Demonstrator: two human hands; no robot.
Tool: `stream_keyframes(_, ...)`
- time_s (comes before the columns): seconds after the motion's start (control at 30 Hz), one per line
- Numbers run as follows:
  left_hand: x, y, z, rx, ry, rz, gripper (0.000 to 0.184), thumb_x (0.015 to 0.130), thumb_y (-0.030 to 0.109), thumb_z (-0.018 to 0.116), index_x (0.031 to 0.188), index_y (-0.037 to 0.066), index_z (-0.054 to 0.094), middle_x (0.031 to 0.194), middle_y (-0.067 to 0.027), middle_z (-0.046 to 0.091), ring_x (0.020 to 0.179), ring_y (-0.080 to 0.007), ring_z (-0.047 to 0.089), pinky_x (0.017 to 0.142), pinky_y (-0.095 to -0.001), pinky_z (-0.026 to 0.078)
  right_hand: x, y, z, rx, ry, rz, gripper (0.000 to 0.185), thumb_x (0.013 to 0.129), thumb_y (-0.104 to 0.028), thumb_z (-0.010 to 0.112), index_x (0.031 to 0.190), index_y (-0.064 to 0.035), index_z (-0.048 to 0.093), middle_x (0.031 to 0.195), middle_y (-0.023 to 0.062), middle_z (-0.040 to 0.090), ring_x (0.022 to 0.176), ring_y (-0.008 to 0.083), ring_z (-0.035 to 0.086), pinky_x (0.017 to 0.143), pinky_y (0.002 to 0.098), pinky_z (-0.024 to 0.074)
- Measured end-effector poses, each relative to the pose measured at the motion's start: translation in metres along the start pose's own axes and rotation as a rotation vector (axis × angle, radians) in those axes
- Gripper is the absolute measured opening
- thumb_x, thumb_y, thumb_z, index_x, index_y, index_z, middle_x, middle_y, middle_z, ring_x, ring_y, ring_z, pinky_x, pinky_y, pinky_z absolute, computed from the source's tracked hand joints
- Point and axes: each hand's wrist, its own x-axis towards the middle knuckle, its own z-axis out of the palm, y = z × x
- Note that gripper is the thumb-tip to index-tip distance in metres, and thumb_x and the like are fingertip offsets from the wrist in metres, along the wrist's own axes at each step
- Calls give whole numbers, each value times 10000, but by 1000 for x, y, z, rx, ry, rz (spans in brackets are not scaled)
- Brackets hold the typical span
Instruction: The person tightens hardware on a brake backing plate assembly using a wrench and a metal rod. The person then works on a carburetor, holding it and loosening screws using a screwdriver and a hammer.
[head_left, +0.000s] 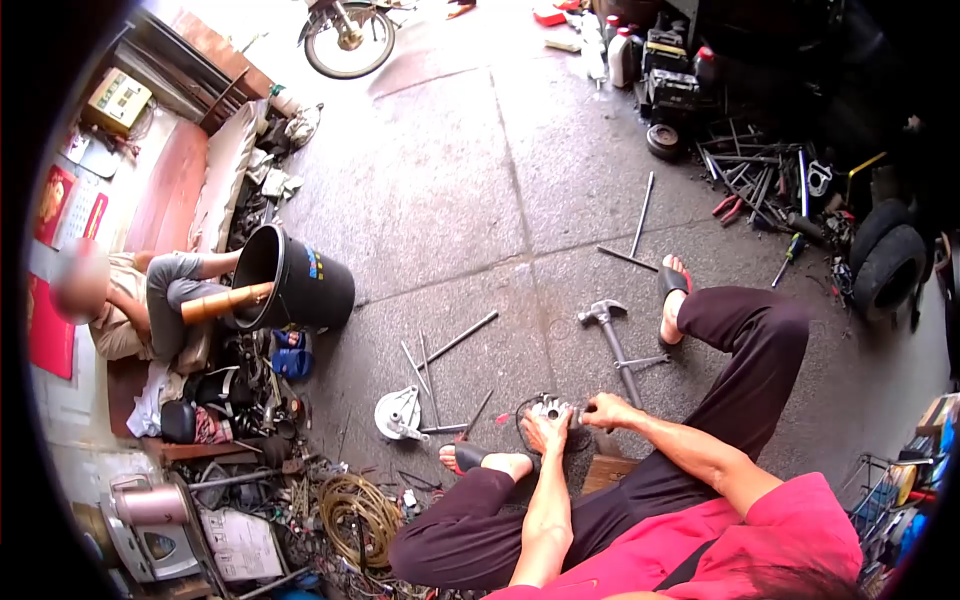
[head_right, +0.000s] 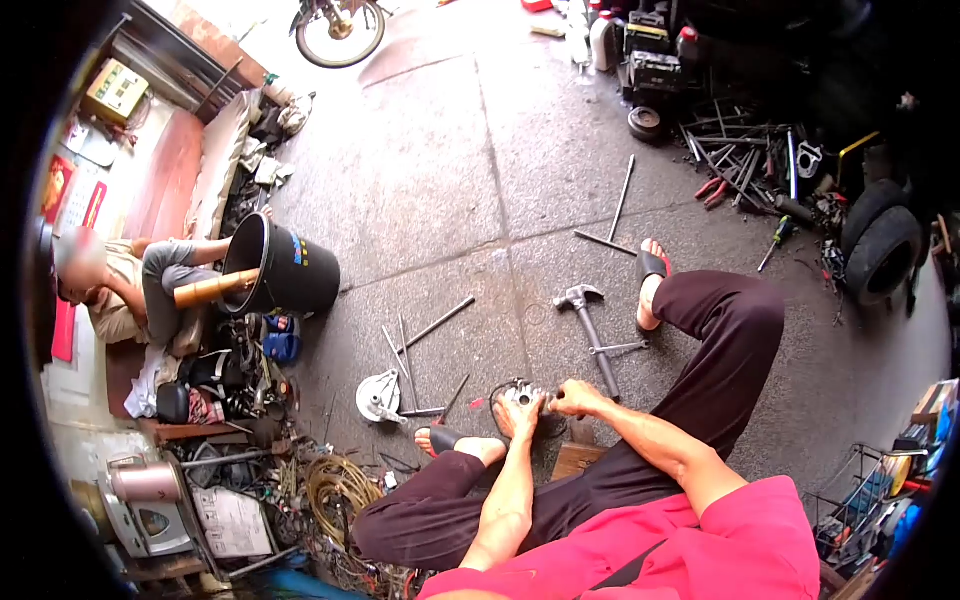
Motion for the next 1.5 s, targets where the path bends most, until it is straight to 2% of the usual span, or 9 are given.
stream_keyframes(0.1,10,-5,-2,-17,-112,-53,1010,527,595,803,1201,-65,445,1210,-315,498,1144,-404,500,956,-452,412,-5,6,4,-329,54,-19,424,752,-351,648,1007,-13,663,1050,224,634,1025,369,594,880,434,476)
stream_keyframes(0.2,39,-33,10,55,-169,132,973,532,616,802,1149,-68,486,1142,-300,560,1044,-358,580,895,-431,458,8,23,12,-468,88,-61,409,739,-320,655,1017,-20,658,1058,225,626,1031,363,589,870,436,478)
stream_keyframes(0.23,59,-39,-2,-154,-447,95,965,579,580,805,1194,-92,486,1176,-255,570,1039,-294,599,845,-402,489,12,27,12,-476,117,-50,416,718,-266,652,1056,-23,642,1070,228,615,1055,361,573,890,435,468)
stream_keyframes(0.3,44,11,-92,-546,-697,-234,613,712,477,763,1021,-33,625,954,-118,661,843,-175,624,749,-373,503,16,47,17,-447,357,-209,342,696,-185,636,984,-2,649,1019,236,625,986,353,600,845,423,490)
stream_keyframes(0.5,136,-108,-57,-26,145,36,347,682,272,709,746,-55,610,784,-278,641,719,-436,625,678,-506,482,-7,30,5,-341,409,-115,251,770,-245,626,831,-3,651,752,179,663,722,320,661,651,428,532)
stream_keyframes(0.63,157,-144,-47,26,86,-159,466,651,75,645,1092,-6,518,1146,-271,476,1018,-481,528,881,-509,450,-26,32,6,-408,154,42,250,781,-256,591,832,-21,657,730,159,670,665,291,671,628,414,535)
stream_keyframes(1.1,150,-112,-40,545,178,137,166,804,159,590,939,100,665,1119,-108,524,1114,-258,469,858,-351,431,-10,52,25,-653,117,-8,270,741,-232,617,923,-37,655,939,207,659,899,380,638,768,470,516)
stream_keyframes(1.33,150,-48,-75,177,539,329,187,774,65,511,941,-11,550,1206,-262,438,1134,-442,417,922,-530,361,-11,31,35,-631,191,-149,404,783,-355,637,1012,-28,583,938,224,634,916,398,611,776,488,498)
stream_keyframes(1.5,118,22,-106,-80,379,390,202,787,149,609,883,-27,589,1065,-261,435,1037,-430,425,842,-539,352,-19,-5,32,-323,449,-383,752,745,-444,699,1282,-2,414,1140,239,513,1054,382,535,895,442,446)
